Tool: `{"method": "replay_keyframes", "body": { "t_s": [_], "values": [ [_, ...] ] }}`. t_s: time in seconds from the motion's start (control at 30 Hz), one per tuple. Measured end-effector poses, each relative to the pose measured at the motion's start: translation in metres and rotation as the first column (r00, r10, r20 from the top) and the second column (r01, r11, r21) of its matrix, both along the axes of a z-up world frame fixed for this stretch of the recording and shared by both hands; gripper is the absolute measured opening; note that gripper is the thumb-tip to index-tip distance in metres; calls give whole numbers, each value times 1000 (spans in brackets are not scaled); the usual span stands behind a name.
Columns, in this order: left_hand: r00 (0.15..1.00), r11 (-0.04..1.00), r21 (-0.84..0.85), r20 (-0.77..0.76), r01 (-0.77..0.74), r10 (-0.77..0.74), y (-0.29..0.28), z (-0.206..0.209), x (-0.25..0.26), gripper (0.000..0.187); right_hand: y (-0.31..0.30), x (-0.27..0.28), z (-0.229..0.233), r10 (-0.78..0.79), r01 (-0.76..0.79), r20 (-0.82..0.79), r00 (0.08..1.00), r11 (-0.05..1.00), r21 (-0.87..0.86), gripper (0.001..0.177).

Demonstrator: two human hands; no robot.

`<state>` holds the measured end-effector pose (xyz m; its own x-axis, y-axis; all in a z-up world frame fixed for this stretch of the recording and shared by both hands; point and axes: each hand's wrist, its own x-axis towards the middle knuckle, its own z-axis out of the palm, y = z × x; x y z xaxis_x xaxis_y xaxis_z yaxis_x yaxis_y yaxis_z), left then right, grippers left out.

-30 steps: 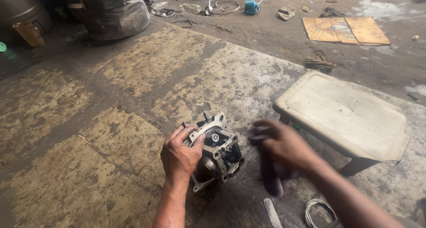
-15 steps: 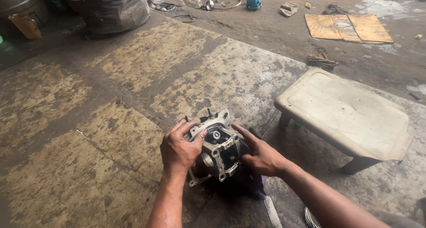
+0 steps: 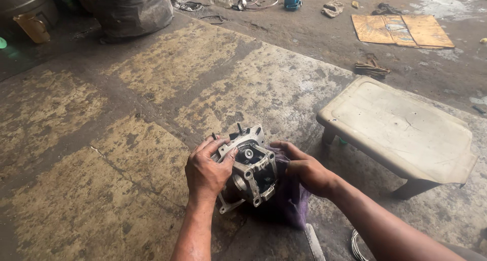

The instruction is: The person is cleaning a metal engine part, likely a cylinder head, using a purple cloth and a metal tool. They wipe the surfaces and scrape out debris from the internal cavities.

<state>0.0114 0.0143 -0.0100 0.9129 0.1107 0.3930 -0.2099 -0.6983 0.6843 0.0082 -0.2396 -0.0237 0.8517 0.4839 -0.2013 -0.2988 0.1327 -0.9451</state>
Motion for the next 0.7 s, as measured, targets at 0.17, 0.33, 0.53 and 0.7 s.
{"method": "replay_keyframes", "body": {
  "t_s": [0.17, 0.33, 0.53, 0.7],
  "values": [
    [999, 999, 37, 25, 31, -32, -5, 1, 1, 28, 1, 1, 3, 54, -38, 62, 997, 971, -236, 86],
    [993, 995, 91, 109, 42, -52, -1, -8, 4, 30, 11, -2, 41, 213, 105, 258, 942, 545, -832, 62],
    [993, 992, 55, 32, -117, 115, 0, -6, -7, 30, -33, 8, 34, -50, 196, 190, 980, 307, -931, 36],
    [988, 989, 58, 82, -135, 130, -11, 4, -10, 32, -61, -22, 24, 186, -4, 168, 968, 681, -732, 56]
  ]
}}
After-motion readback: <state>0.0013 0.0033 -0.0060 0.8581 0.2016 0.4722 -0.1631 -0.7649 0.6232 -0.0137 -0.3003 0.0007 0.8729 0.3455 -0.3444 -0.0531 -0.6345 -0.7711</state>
